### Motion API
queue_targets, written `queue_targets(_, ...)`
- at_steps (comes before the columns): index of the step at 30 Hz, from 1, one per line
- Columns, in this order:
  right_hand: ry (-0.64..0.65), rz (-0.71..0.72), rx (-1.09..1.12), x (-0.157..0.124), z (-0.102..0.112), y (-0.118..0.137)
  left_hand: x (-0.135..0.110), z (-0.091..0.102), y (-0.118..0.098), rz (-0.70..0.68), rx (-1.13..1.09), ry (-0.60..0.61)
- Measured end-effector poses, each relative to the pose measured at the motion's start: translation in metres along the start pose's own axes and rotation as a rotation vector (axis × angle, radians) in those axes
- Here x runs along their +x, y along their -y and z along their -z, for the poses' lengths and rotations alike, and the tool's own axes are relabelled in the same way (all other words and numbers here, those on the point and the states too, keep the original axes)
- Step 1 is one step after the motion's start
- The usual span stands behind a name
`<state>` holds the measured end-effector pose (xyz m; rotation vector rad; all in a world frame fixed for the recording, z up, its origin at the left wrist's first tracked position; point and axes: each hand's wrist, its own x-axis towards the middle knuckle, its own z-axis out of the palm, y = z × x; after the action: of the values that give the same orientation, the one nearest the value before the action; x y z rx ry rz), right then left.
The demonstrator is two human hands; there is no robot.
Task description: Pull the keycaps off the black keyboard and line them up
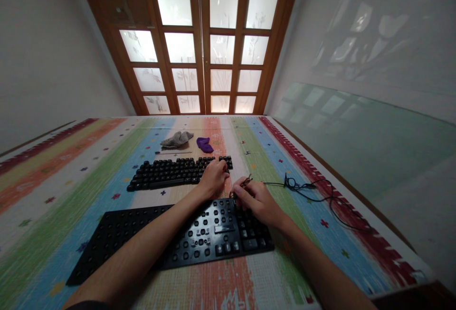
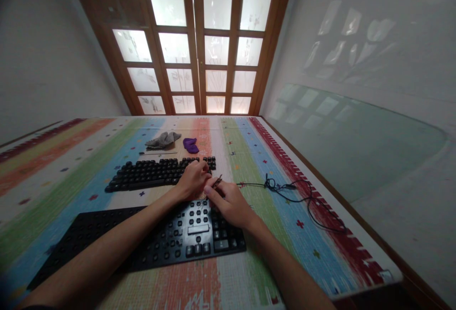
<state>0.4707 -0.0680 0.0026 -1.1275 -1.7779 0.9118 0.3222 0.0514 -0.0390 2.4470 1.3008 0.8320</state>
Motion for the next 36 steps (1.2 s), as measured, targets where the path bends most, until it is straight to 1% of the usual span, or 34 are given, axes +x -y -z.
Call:
queue_targets(16,0.024,-0.010,0.013,0.000,0.001,-0.001,-0.001,0.003,0.000,-0.001,0.022,0.011)
queue_targets(20,0.025,-0.016,0.043,-0.001,0.001,-0.001,-0.004,0.011,-0.004,-0.004,0.019,0.012)
queue_targets(22,0.062,-0.023,0.065,-0.002,0.003,0.001,-0.009,0.019,-0.007,-0.017,0.009,0.010)
queue_targets(23,0.105,-0.025,0.078,-0.003,0.003,0.003,-0.013,0.024,-0.008,-0.030,-0.001,0.008)
queue_targets(25,0.240,-0.009,0.097,-0.005,0.004,0.007,-0.024,0.033,-0.010,-0.083,-0.040,0.011)
queue_targets(27,0.378,0.016,0.101,-0.008,0.002,0.011,-0.040,0.044,-0.011,-0.127,-0.083,0.033)
queue_targets(29,0.470,0.039,0.085,-0.009,-0.001,0.014,-0.060,0.054,-0.012,-0.151,-0.106,0.066)
queue_targets(31,0.522,0.045,0.071,-0.009,-0.004,0.016,-0.082,0.063,-0.011,-0.166,-0.151,0.120)
queue_targets(33,0.551,0.040,0.075,-0.010,-0.007,0.016,-0.103,0.069,-0.011,-0.151,-0.202,0.158)
queue_targets(34,0.555,0.037,0.080,-0.010,-0.009,0.015,-0.111,0.070,-0.010,-0.134,-0.217,0.165)
queue_targets(36,0.549,0.030,0.091,-0.011,-0.011,0.014,-0.125,0.069,-0.009,-0.104,-0.238,0.136)
